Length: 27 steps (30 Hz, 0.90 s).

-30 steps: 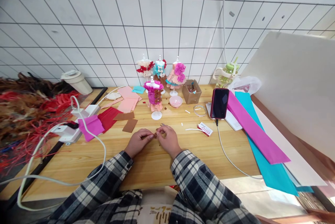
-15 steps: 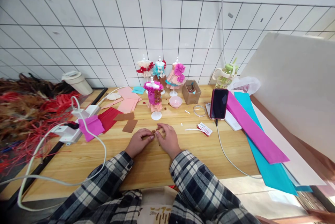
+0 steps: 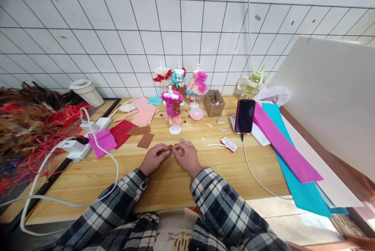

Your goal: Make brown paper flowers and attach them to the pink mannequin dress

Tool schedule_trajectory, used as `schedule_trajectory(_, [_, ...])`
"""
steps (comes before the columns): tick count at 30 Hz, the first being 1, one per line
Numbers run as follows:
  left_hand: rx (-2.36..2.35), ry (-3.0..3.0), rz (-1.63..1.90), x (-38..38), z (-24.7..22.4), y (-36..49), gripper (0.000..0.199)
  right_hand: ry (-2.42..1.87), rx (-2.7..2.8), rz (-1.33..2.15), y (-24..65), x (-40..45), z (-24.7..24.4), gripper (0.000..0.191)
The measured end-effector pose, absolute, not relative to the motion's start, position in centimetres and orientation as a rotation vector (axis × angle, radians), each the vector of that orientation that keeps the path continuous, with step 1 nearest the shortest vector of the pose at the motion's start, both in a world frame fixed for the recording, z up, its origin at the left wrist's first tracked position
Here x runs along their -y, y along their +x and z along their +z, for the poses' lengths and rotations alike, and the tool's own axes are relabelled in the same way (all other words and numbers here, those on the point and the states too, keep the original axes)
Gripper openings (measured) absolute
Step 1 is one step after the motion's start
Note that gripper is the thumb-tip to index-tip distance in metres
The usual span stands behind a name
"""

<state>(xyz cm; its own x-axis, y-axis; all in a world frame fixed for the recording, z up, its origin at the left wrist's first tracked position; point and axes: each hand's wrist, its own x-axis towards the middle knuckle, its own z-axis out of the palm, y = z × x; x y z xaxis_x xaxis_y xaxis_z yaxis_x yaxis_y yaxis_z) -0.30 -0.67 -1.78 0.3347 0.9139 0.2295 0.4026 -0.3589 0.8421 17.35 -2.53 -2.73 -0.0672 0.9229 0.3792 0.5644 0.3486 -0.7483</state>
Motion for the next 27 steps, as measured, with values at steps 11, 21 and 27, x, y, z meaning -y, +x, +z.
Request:
schedule_trajectory(11, [-1.215, 1.853, 0.963, 0.83, -1.71, -0.22, 0.016, -1.31, 1.898, 0.471, 17.39, 3.01, -2.05, 0.005])
schedule_trajectory(21, [-1.221, 1.733, 0.993, 0.57, -1.88, -0.33, 0.017, -1.338, 1.841, 0.53, 17.28, 2.95, -2.38, 0.009])
schedule_trajectory(27, [-1.232, 1.817, 0.937, 0.67, -1.9, -0.29, 0.018, -1.361, 1.841, 0.521, 17.41, 2.82, -2.35, 0.009])
